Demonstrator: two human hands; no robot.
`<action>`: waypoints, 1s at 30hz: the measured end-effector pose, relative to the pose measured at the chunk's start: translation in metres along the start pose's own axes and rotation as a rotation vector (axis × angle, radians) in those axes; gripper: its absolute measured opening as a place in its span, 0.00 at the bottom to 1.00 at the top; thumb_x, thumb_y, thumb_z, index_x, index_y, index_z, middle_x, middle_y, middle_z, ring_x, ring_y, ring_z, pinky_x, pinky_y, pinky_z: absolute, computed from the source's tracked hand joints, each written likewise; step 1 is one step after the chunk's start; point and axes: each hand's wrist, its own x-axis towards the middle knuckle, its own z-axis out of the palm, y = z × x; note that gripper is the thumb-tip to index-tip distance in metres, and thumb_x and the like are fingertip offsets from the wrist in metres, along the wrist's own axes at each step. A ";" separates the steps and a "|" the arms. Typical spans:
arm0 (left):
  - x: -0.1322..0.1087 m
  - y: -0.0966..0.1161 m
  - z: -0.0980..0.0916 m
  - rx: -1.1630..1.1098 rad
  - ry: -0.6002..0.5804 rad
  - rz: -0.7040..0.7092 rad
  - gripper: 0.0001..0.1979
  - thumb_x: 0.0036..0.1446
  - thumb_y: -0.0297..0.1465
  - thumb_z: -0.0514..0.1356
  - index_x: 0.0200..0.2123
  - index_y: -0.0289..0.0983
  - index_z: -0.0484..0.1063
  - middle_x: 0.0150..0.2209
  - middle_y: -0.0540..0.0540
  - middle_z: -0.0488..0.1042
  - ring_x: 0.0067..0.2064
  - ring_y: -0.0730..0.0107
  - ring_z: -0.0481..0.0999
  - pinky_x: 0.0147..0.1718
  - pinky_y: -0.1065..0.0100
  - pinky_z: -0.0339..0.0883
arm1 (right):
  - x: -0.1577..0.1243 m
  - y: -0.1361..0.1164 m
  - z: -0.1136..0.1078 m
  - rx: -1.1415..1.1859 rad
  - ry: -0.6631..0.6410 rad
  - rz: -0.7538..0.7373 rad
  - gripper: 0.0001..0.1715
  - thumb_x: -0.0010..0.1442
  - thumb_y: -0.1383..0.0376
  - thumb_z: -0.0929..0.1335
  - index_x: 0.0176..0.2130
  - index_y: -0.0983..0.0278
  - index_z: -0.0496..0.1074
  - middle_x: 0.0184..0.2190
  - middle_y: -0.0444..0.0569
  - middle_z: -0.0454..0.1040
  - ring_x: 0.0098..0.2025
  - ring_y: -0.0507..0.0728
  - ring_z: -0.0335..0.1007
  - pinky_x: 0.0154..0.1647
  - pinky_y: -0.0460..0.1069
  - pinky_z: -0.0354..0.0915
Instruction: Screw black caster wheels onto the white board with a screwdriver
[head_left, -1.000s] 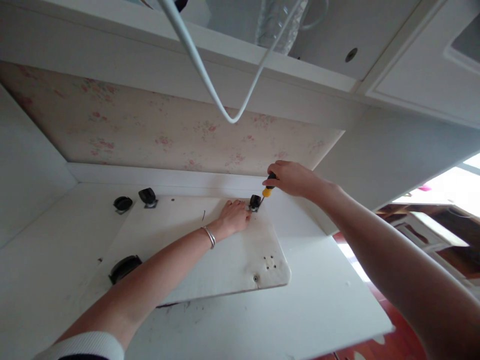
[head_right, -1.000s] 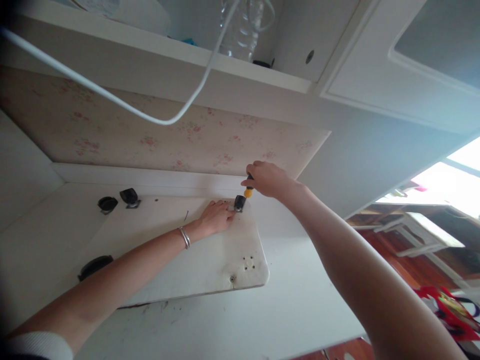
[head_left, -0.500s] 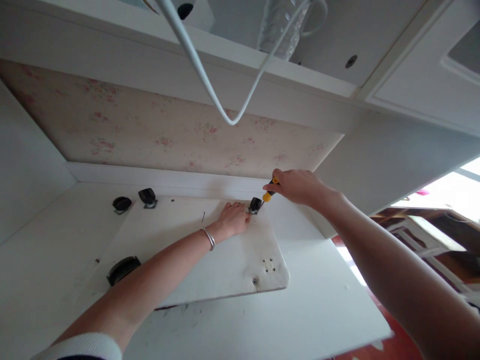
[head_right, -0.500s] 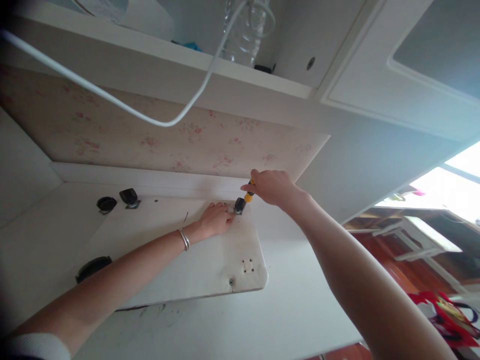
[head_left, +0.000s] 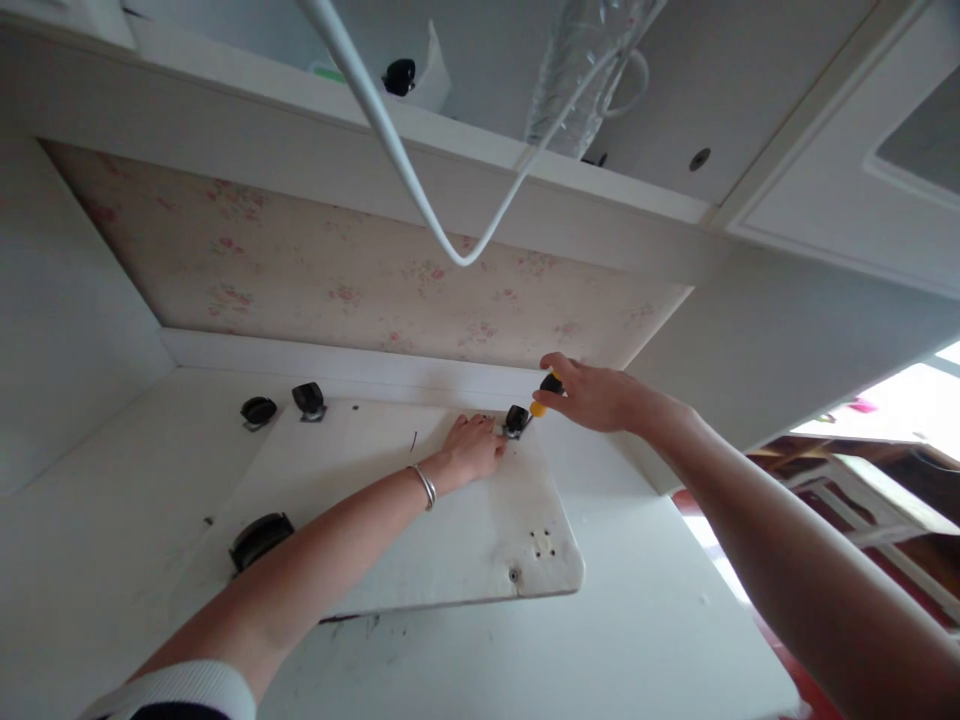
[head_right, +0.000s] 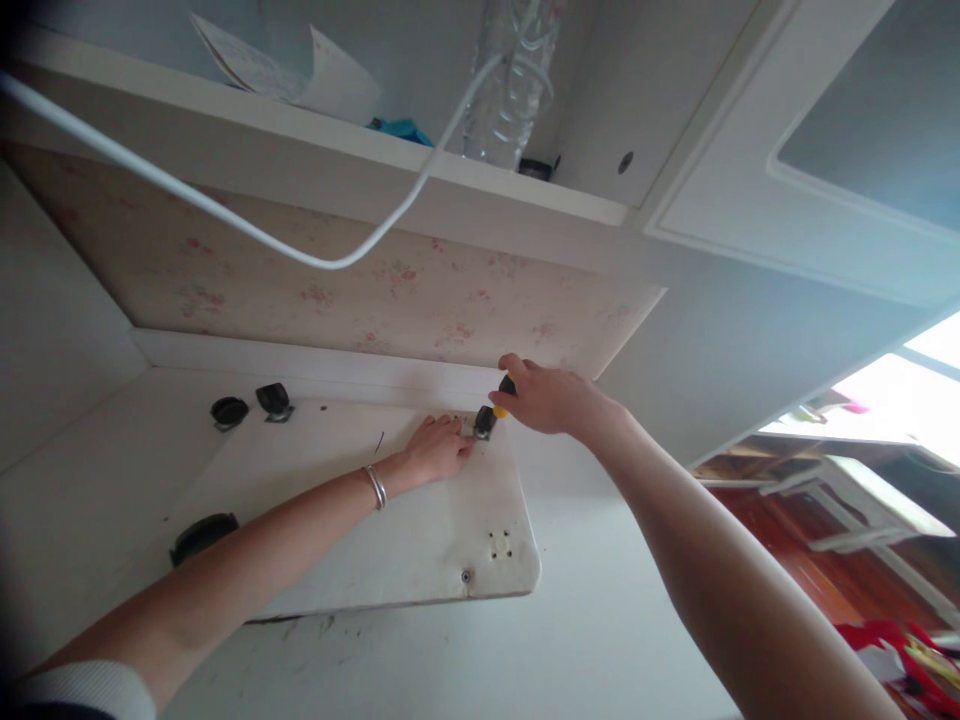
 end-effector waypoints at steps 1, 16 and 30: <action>0.000 0.000 0.000 0.000 0.000 0.001 0.18 0.65 0.36 0.48 0.39 0.45 0.79 0.45 0.42 0.77 0.51 0.52 0.72 0.48 0.53 0.63 | -0.001 0.001 0.000 0.024 -0.014 -0.018 0.27 0.65 0.49 0.58 0.58 0.58 0.60 0.54 0.56 0.74 0.45 0.67 0.75 0.41 0.58 0.65; 0.002 0.000 0.004 -0.023 -0.011 0.001 0.18 0.64 0.36 0.50 0.38 0.41 0.80 0.45 0.39 0.77 0.51 0.51 0.71 0.49 0.52 0.62 | -0.006 -0.005 -0.001 -0.101 0.021 0.023 0.26 0.66 0.50 0.57 0.55 0.61 0.64 0.49 0.57 0.77 0.44 0.66 0.75 0.40 0.56 0.63; 0.002 0.005 -0.005 -0.041 -0.038 -0.034 0.19 0.65 0.36 0.48 0.38 0.40 0.80 0.46 0.37 0.76 0.51 0.49 0.71 0.49 0.50 0.60 | 0.000 -0.019 0.002 -0.250 0.131 0.144 0.34 0.68 0.46 0.53 0.44 0.68 0.72 0.36 0.62 0.78 0.40 0.69 0.77 0.34 0.54 0.63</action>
